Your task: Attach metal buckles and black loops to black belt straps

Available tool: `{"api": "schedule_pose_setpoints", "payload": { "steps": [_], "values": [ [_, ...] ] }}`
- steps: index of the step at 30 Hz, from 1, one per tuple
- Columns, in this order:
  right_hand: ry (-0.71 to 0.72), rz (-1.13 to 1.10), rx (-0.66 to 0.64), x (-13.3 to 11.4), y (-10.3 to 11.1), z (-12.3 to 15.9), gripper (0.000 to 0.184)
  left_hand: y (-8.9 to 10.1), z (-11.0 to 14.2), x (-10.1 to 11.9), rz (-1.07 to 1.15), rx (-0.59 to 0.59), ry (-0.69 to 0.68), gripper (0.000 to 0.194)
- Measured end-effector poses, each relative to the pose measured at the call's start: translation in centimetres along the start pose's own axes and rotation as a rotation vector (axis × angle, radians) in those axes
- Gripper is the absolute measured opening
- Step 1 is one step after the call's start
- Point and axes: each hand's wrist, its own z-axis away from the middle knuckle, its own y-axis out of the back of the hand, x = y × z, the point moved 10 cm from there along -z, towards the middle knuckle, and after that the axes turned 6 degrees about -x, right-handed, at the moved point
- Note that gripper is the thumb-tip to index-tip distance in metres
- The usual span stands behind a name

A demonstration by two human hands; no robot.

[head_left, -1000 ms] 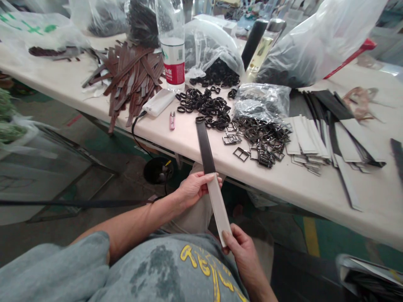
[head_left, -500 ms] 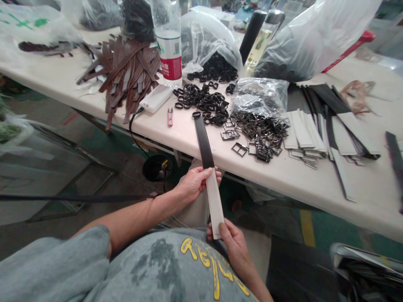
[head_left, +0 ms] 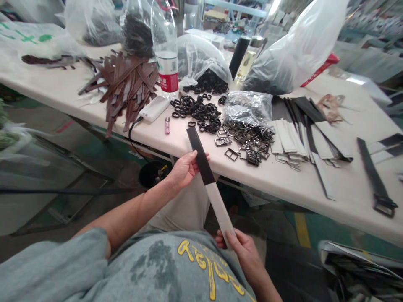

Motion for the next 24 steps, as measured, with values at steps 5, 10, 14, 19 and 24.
{"api": "schedule_pose_setpoints", "payload": {
  "steps": [5,10,14,19,24],
  "values": [
    [0.068,0.150,-0.025,-0.6,1.8,0.3,0.045,-1.2,-0.4,3.7,-0.053,0.009,-0.134,0.018],
    [0.140,0.178,-0.130,-2.8,0.2,-1.4,0.042,-4.3,1.1,2.7,-0.063,-0.071,-0.098,0.017],
    [0.209,0.163,-0.142,-5.1,-1.6,-3.1,0.043,-6.2,2.7,0.8,-0.060,-0.118,-0.073,0.014],
    [0.350,0.281,-0.083,-7.2,-2.2,-3.9,0.045,-6.8,2.7,0.8,-0.141,-0.205,-0.066,0.023],
    [0.404,0.440,0.042,-6.1,0.2,-3.6,0.047,-6.0,2.1,6.3,-0.550,-0.239,-0.280,0.028]
  ]
}}
